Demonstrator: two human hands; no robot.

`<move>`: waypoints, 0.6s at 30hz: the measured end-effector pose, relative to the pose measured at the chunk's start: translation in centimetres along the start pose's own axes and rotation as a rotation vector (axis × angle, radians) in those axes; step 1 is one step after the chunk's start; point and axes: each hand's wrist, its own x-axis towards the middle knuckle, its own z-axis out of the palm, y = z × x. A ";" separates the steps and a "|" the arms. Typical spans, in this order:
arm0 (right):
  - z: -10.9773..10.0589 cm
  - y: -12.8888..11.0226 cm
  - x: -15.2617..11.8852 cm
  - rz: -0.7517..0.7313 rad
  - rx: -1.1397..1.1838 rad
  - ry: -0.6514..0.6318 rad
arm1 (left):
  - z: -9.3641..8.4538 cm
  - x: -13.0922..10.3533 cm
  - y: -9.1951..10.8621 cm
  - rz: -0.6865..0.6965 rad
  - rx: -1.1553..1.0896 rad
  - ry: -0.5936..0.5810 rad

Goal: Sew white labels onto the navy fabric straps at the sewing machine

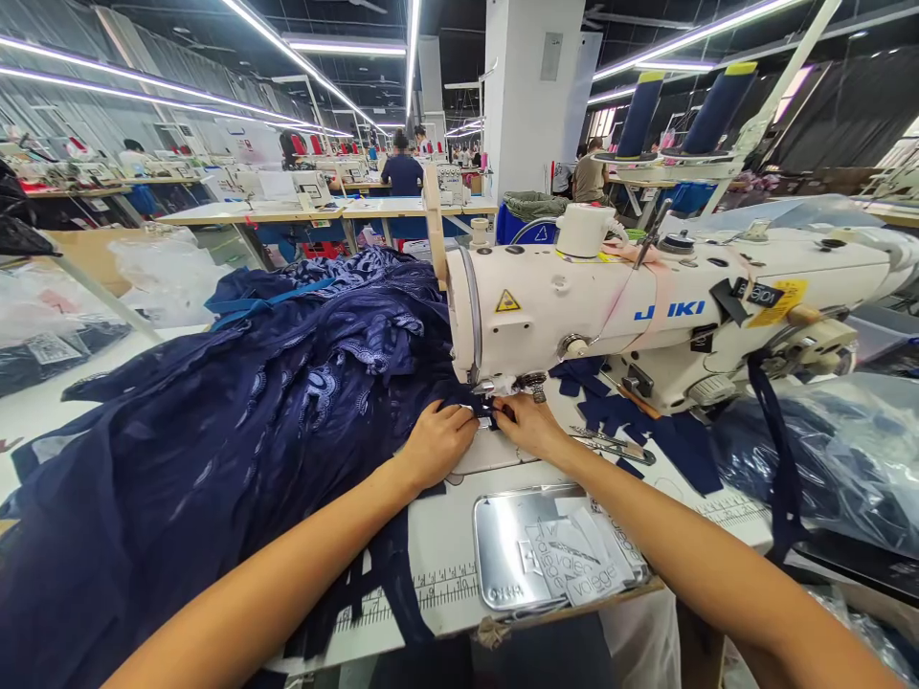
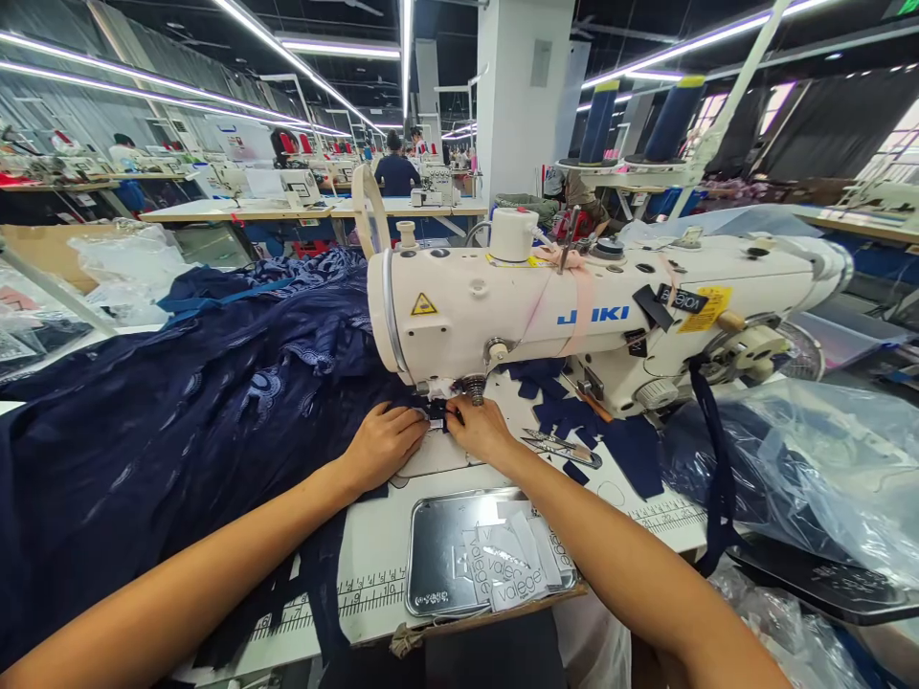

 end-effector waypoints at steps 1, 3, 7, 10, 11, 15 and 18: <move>0.0 0.0 0.0 -0.001 0.000 0.001 | 0.1 0.1 0.0 0.016 0.006 0.008; 0.1 0.1 0.0 -0.011 0.004 0.000 | 0.3 0.3 0.0 0.047 0.020 0.013; 0.2 0.3 0.1 -0.029 0.019 0.013 | 0.5 0.4 0.0 0.059 0.034 -0.006; 0.2 0.3 0.1 -0.033 0.033 0.024 | 0.5 0.4 0.1 0.058 0.032 -0.006; 0.1 0.3 0.1 -0.034 0.039 0.025 | 0.4 0.4 0.1 0.056 0.031 -0.004; -0.1 0.2 0.0 -0.024 0.068 0.026 | 0.5 0.4 0.2 0.049 0.015 -0.041; -0.1 0.2 -0.1 -0.022 0.074 0.035 | 0.5 0.4 0.2 0.044 -0.019 -0.108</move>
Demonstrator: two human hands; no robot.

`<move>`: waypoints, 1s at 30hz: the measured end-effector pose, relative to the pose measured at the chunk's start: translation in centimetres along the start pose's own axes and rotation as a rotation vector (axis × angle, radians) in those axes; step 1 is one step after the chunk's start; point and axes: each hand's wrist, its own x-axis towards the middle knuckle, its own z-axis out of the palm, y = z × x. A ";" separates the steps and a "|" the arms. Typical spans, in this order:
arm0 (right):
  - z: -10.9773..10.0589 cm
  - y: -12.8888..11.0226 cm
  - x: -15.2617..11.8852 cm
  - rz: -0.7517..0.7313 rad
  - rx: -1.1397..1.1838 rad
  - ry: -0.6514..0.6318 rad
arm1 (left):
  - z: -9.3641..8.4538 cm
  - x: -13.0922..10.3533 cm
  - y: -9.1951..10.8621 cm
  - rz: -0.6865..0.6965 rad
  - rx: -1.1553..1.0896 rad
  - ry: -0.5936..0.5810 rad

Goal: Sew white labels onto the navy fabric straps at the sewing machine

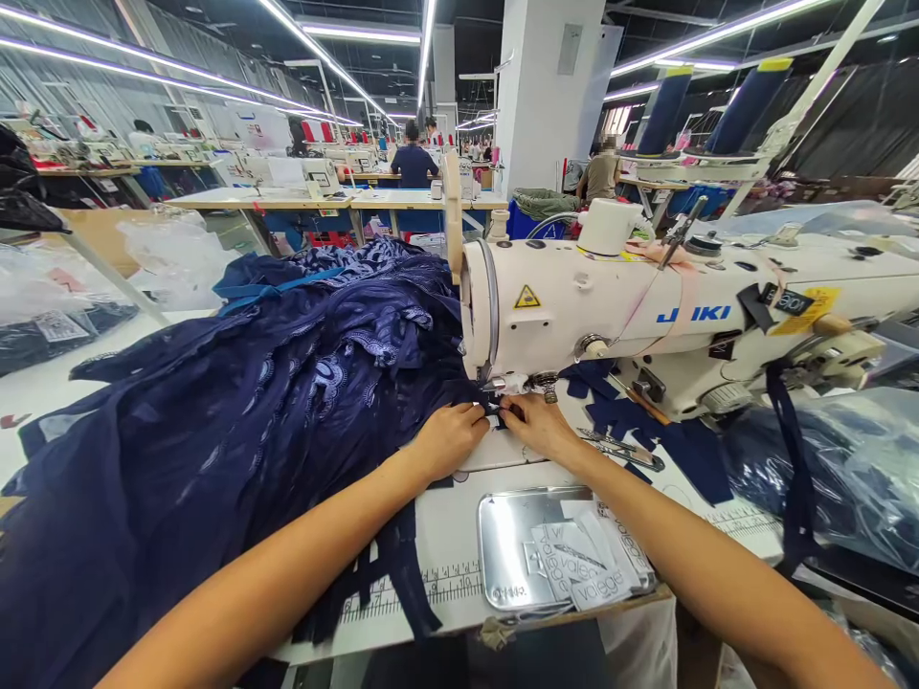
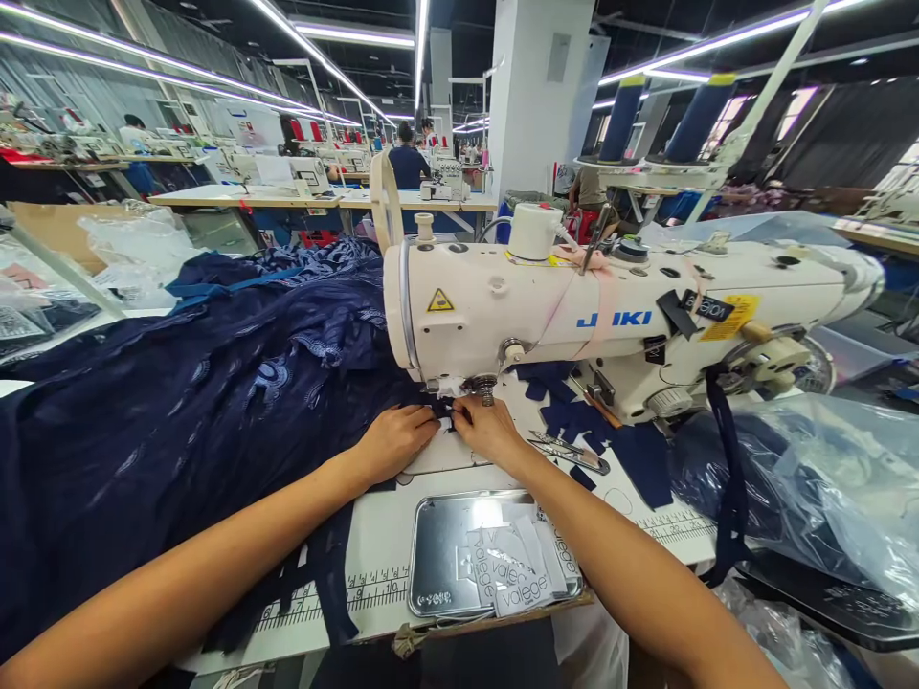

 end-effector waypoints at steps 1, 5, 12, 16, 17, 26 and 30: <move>0.0 0.0 0.0 -0.003 -0.003 0.005 | 0.0 0.0 0.0 -0.001 -0.014 -0.017; 0.2 0.2 0.0 -0.010 -0.007 0.012 | -0.2 0.2 0.0 0.005 -0.057 -0.072; 0.0 0.1 0.0 -0.019 0.034 0.007 | -1.1 0.6 0.7 -0.070 -0.087 -0.225; -0.2 0.4 -0.1 -0.048 0.070 0.003 | -1.6 0.0 1.5 -0.136 -0.116 -0.240; -0.2 0.6 -0.1 -0.063 0.074 -0.003 | -1.7 -0.1 1.6 -0.145 -0.122 -0.239; -1.0 0.6 -0.7 -0.255 -0.082 -0.114 | -1.9 -0.6 2.1 -0.155 -0.079 -0.208; -1.6 -0.3 -1.1 -0.294 -0.253 -0.152 | -2.6 -1.5 2.6 -0.138 0.001 -0.101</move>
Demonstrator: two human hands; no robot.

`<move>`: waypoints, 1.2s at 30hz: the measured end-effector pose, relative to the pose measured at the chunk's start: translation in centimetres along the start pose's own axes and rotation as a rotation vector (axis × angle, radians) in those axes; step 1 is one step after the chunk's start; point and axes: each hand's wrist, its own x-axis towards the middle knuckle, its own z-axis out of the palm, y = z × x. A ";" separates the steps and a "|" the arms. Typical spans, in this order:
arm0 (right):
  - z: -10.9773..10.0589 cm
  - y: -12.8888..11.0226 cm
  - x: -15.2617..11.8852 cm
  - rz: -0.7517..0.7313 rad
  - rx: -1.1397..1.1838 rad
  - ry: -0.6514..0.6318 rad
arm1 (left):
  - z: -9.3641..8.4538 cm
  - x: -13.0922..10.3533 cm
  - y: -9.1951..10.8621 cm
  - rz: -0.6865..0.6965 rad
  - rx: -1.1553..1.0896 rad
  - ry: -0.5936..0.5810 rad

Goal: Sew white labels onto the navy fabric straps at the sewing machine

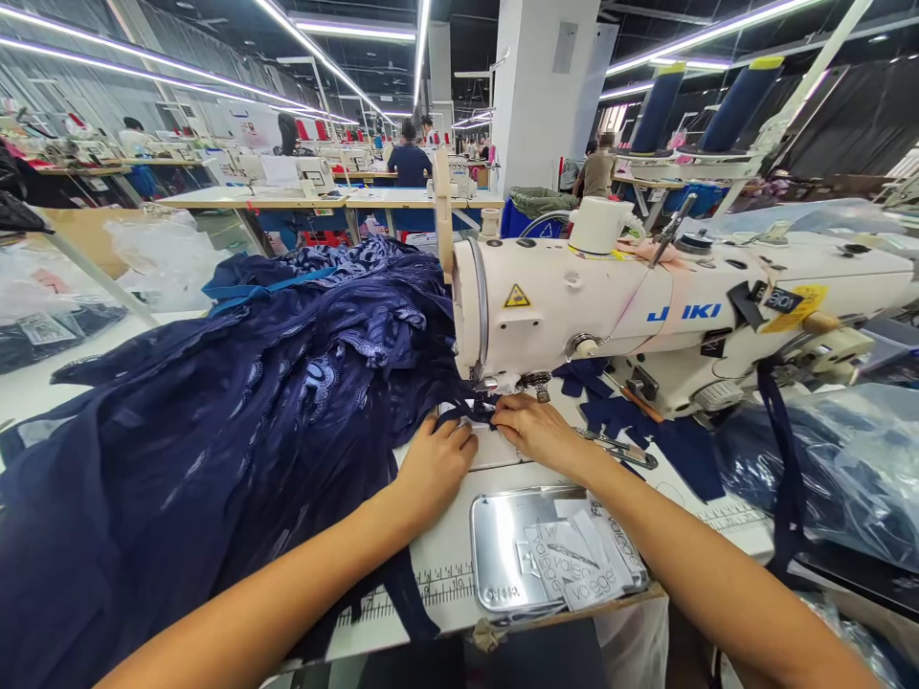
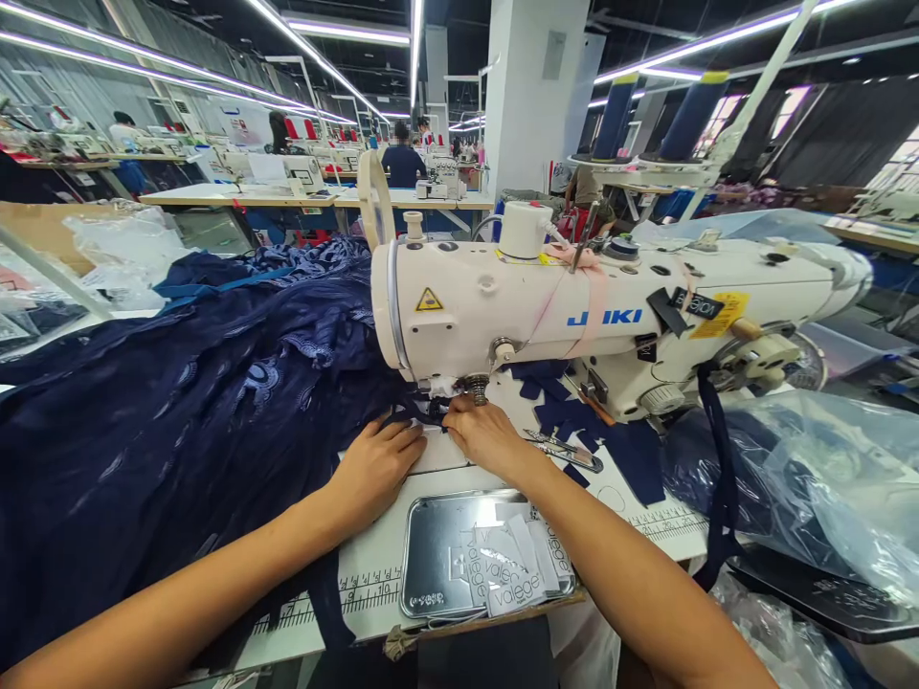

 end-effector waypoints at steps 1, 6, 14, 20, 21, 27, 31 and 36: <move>-0.1 -0.1 0.0 -0.006 -0.020 -0.003 | -0.3 -0.2 0.1 0.009 0.024 0.058; 0.0 -0.2 0.0 -0.019 -0.024 0.000 | -1.4 0.3 0.8 0.016 0.054 0.351; 0.4 -0.3 -0.1 -0.025 0.005 0.056 | -0.3 1.6 -0.5 -0.001 0.064 0.250; 1.3 -0.9 0.4 0.033 -0.014 0.128 | 1.1 2.0 -2.3 0.030 -0.009 0.119; 1.4 -1.1 0.5 0.056 -0.017 0.137 | 1.2 2.0 -2.4 0.032 -0.016 0.122; 1.7 -1.8 1.3 0.167 -0.023 0.118 | 1.5 1.9 -2.5 0.018 -0.064 0.170; 1.5 -1.4 1.3 0.161 0.053 0.077 | 1.7 1.7 -2.4 0.044 -0.084 0.150; 1.2 -0.6 1.3 0.174 0.234 0.070 | 1.9 1.8 -2.4 0.099 -0.123 0.104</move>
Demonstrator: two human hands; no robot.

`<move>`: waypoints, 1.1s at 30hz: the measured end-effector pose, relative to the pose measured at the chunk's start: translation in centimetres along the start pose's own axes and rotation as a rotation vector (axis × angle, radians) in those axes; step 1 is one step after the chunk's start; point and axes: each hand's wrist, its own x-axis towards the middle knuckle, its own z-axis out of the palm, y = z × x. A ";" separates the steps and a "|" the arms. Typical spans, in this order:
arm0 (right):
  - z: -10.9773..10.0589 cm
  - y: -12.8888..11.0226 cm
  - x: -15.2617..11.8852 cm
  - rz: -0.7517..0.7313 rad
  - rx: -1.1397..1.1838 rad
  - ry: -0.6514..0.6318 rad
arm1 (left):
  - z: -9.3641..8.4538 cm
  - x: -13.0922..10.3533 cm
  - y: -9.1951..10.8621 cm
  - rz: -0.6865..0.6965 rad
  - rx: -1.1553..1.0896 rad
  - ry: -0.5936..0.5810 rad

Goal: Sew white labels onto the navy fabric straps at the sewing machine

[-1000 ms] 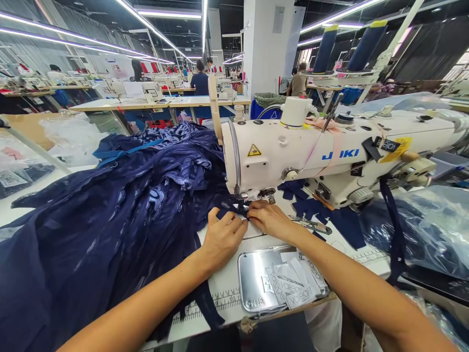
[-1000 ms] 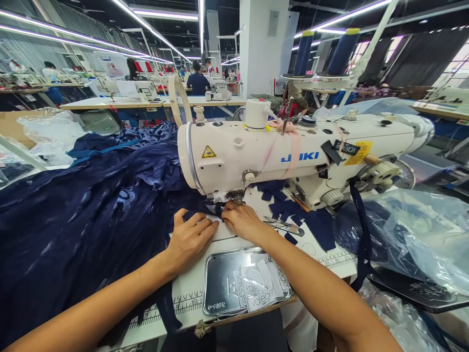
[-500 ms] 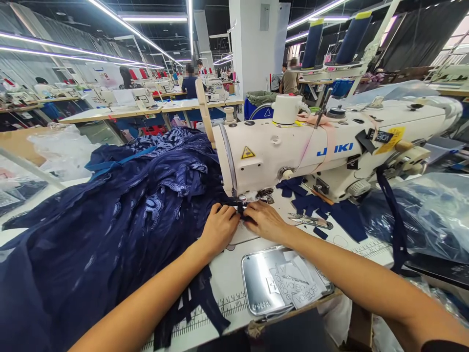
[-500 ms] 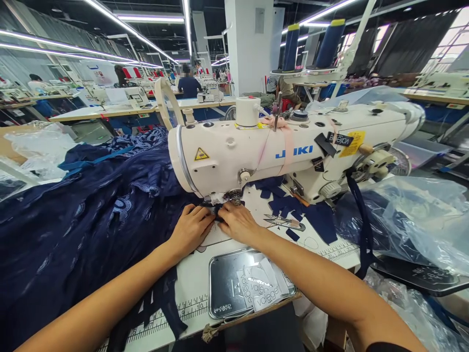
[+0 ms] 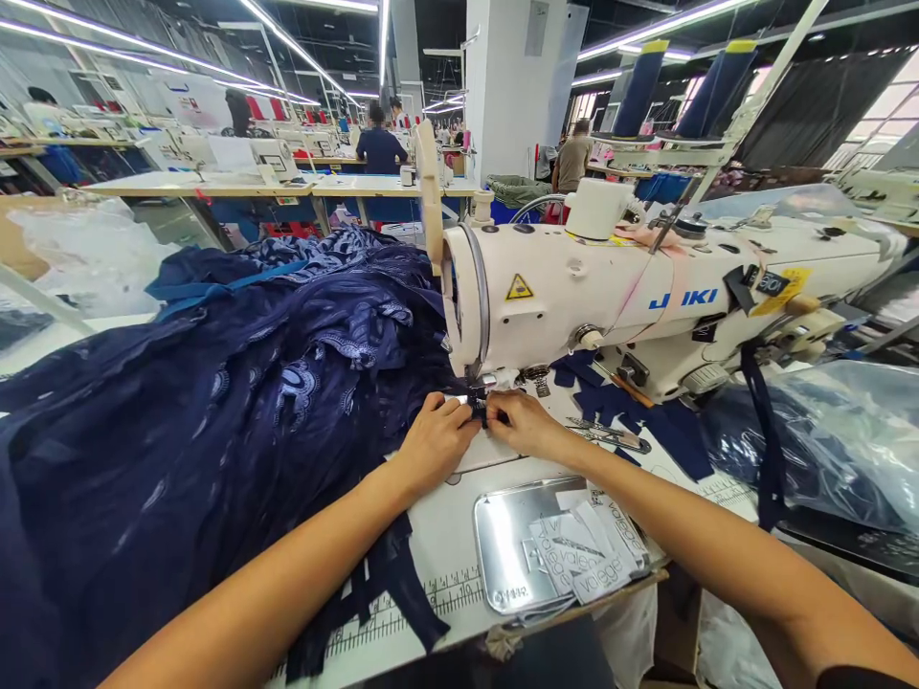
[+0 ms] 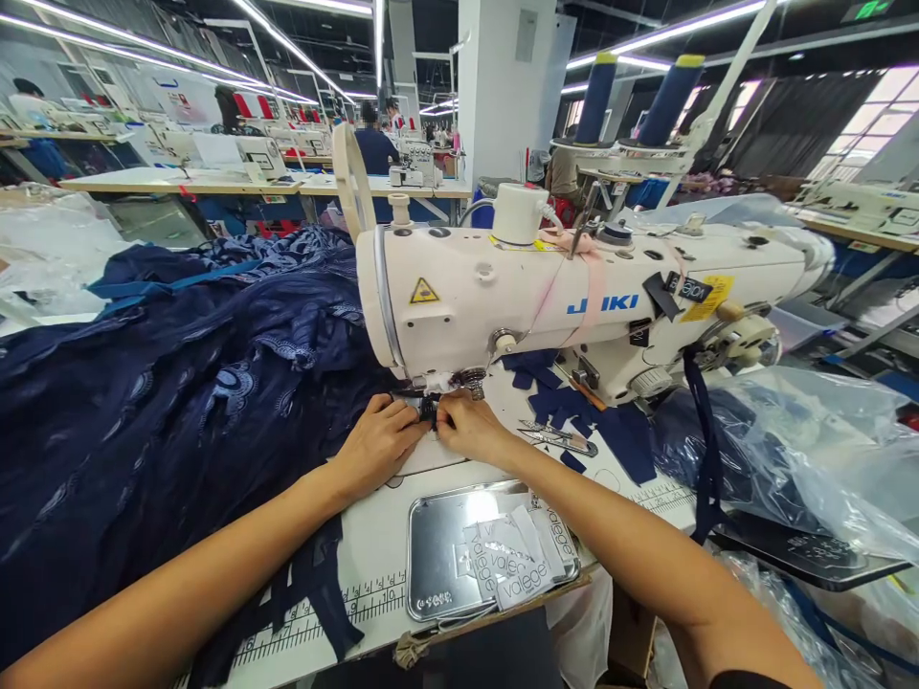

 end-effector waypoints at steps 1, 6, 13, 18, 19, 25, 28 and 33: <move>0.0 0.2 0.1 0.006 0.025 0.002 | 0.0 0.0 0.0 0.010 -0.006 -0.014; 0.1 1.7 0.2 -0.048 0.164 -0.016 | 0.0 0.1 0.1 0.012 -0.015 -0.057; -0.5 3.8 -0.8 -0.406 0.234 0.033 | 0.2 -0.1 0.1 0.021 -0.008 -0.020; -1.0 3.2 -1.3 -0.564 -0.022 0.059 | -0.1 0.1 0.3 0.082 0.038 -0.013; -1.0 3.0 -1.4 -0.598 -0.103 0.071 | -0.2 0.1 0.4 0.093 0.049 -0.014; -1.0 2.1 -1.7 -0.648 -0.434 0.132 | -2.3 -0.3 -0.1 0.034 0.204 0.002; -0.9 2.1 -1.7 -0.669 -0.419 0.144 | -3.2 -0.4 -0.8 -0.047 0.234 0.067; -0.9 1.9 -1.6 -0.660 -0.344 0.134 | -3.1 -0.3 -1.3 -0.069 0.202 0.087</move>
